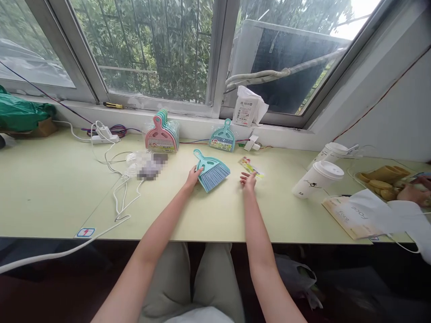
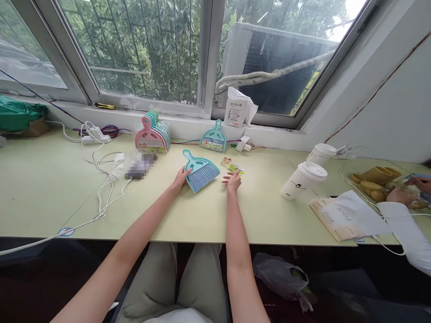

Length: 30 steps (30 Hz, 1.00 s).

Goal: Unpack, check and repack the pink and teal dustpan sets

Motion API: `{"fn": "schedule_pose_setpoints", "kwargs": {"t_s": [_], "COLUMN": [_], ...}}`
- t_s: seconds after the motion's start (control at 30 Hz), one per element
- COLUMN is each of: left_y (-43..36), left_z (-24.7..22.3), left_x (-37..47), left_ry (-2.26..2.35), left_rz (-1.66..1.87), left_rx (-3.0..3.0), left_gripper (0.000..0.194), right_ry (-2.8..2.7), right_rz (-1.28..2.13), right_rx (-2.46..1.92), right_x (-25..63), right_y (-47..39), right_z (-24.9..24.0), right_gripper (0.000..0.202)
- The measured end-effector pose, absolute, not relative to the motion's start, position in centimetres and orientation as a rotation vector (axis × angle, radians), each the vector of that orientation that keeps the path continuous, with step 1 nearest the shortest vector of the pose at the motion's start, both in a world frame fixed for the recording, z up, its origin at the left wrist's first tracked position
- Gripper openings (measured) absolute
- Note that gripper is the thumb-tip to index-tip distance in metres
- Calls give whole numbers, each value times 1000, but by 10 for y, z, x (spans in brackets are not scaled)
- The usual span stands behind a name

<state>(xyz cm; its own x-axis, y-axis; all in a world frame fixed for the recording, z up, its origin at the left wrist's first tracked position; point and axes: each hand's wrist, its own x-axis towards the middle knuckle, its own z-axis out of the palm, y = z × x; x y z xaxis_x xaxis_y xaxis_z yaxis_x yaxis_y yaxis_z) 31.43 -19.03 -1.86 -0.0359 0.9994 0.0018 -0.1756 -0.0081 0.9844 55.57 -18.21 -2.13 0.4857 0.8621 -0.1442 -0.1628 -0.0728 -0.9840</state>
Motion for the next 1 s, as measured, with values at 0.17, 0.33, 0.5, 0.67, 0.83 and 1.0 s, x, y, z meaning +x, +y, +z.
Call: {"fn": "schedule_pose_setpoints", "kwargs": {"t_s": [0.17,0.33,0.5,0.67,0.83,1.0], "left_y": [-187,-187,-196,-228,-251,-243], "left_z": [-18,-17,-15,3,21,27], "left_x": [284,283,293,314,323,319], "left_ry": [1200,1276,1359,1440,1407,1338], "left_rz": [1399,1468,1459,1287,1190,1134], "left_rx": [993,1048,1320,1829,2165,2152], "left_gripper": [33,37,41,56,55,49], "right_ry": [-344,-128,-567,-1267,-1651,-1603], "right_rz": [1168,1181,960,564,18,-137], "right_rx": [-1062,-898,-1213,-1203,-1267,-1354], "right_x": [594,595,560,486,459,473], "right_y": [-185,-196,-198,-218,-234,-230], "right_z": [-15,-8,2,9,10,14], "right_gripper": [58,48,30,18,27,32]}}
